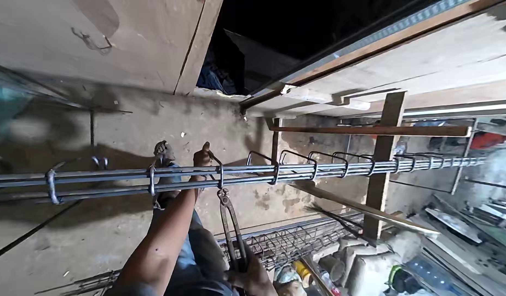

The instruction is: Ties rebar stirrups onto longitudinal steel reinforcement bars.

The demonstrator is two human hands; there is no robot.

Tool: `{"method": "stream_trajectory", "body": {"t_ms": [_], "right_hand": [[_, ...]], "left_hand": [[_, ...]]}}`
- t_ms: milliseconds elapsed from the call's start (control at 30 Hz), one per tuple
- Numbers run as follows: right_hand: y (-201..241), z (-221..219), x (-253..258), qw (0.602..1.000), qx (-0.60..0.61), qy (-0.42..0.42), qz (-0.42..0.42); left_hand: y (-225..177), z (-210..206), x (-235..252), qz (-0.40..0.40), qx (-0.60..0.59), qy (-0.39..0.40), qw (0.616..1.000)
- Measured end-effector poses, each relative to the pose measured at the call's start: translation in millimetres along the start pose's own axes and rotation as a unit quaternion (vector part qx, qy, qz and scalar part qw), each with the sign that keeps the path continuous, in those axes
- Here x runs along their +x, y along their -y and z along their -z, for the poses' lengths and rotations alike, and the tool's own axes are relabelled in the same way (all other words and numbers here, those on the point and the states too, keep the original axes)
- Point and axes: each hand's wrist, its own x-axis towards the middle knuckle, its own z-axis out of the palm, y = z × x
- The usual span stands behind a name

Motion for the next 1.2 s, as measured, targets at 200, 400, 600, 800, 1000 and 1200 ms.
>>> {"method": "stream_trajectory", "body": {"t_ms": [200, 400, 600, 800, 1000, 1200], "right_hand": [[4, -4, -15, 0.848, -0.449, -0.198, 0.199], [-3, 34, 3, 0.946, 0.240, 0.216, -0.024], [-31, 32, 5, 0.962, 0.167, 0.218, -0.002], [-28, 29, -12, 0.987, 0.083, 0.083, 0.113], [-27, 69, -32, 0.940, -0.224, -0.142, 0.213], [-45, 91, -63, 0.863, -0.317, -0.183, 0.349]], "left_hand": [[-8, 0, -2, 0.023, 0.002, 0.001, 1.000], [-8, -2, 1, 0.008, 0.039, 0.008, 0.999], [-5, 4, 7, -0.043, 0.105, 0.011, 0.993], [-20, 37, -21, -0.008, 0.112, 0.045, 0.993], [-10, 70, -162, 0.097, -0.033, 0.084, 0.991], [-75, 67, -346, -0.206, 0.059, 0.322, 0.922]]}}
